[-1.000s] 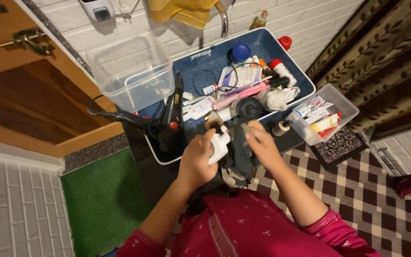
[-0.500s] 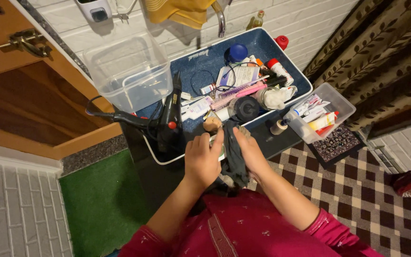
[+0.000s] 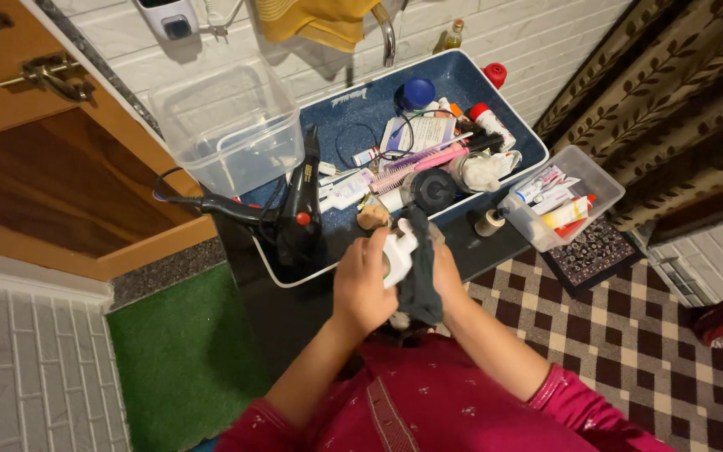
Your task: Sorting through and organizing various toiletries and personal care items on a vanity shelf.
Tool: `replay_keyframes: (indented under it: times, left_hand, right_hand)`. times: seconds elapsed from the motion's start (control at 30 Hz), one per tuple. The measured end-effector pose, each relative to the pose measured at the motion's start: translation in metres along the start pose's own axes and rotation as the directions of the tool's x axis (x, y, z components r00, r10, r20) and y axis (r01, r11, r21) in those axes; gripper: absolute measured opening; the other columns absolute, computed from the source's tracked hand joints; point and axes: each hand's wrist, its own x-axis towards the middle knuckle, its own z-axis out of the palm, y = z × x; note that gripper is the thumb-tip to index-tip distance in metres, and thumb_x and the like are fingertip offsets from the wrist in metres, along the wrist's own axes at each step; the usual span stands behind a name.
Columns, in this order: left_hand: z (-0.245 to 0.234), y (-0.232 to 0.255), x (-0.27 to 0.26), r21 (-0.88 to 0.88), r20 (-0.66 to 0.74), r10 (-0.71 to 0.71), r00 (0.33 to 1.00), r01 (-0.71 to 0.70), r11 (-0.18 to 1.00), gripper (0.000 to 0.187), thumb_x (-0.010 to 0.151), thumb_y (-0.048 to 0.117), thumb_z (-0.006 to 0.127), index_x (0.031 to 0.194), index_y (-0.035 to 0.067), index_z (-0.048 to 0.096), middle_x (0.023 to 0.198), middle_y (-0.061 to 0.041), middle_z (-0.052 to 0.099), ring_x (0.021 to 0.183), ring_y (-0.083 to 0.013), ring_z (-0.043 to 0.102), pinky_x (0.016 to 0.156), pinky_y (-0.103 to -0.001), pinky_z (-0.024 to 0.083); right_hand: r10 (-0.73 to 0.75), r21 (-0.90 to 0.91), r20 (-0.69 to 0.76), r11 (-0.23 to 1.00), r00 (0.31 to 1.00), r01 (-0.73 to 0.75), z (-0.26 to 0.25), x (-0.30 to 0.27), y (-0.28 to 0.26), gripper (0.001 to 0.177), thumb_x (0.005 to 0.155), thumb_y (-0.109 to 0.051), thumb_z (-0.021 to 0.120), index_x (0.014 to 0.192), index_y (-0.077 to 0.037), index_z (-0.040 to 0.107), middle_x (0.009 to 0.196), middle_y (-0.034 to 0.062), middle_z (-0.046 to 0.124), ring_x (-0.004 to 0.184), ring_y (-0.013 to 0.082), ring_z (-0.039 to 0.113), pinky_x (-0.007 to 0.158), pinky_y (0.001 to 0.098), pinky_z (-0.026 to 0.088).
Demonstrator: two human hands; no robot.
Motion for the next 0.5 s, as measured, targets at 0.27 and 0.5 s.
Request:
replay_keyframes:
  times: [0.27, 0.5]
  left_hand:
    - [0.000, 0.004, 0.001, -0.174, 0.047, -0.080, 0.996, 0.087, 0.981, 0.072, 0.071, -0.003, 0.068, 0.139, 0.005, 0.046, 0.108, -0.020, 0.057, 0.098, -0.0420, 0.058, 0.083, -0.049, 0.048]
    - [0.002, -0.004, 0.000, -0.003, 0.129, -0.115, 0.985, 0.117, 0.993, 0.077, 0.068, -0.002, 0.069, 0.141, 0.005, 0.047, 0.101, -0.017, 0.056, 0.093, -0.0409, 0.057, 0.080, -0.050, 0.046]
  right_hand:
    - [0.134, 0.663, 0.088, 0.732, 0.987, -0.158, -0.011, 0.005, 0.006, 0.029, 0.106, -0.032, 0.053, 0.119, -0.008, 0.062, 0.108, 0.0083, 0.068, 0.096, 0.0196, 0.069, 0.086, 0.0348, 0.056]
    - [0.116, 0.456, 0.115, 0.876, 0.987, -0.157, 0.002, -0.022, -0.038, 0.046, 0.101, -0.041, 0.051, 0.132, -0.009, 0.062, 0.119, 0.0041, 0.070, 0.104, 0.0145, 0.068, 0.091, 0.0302, 0.054]
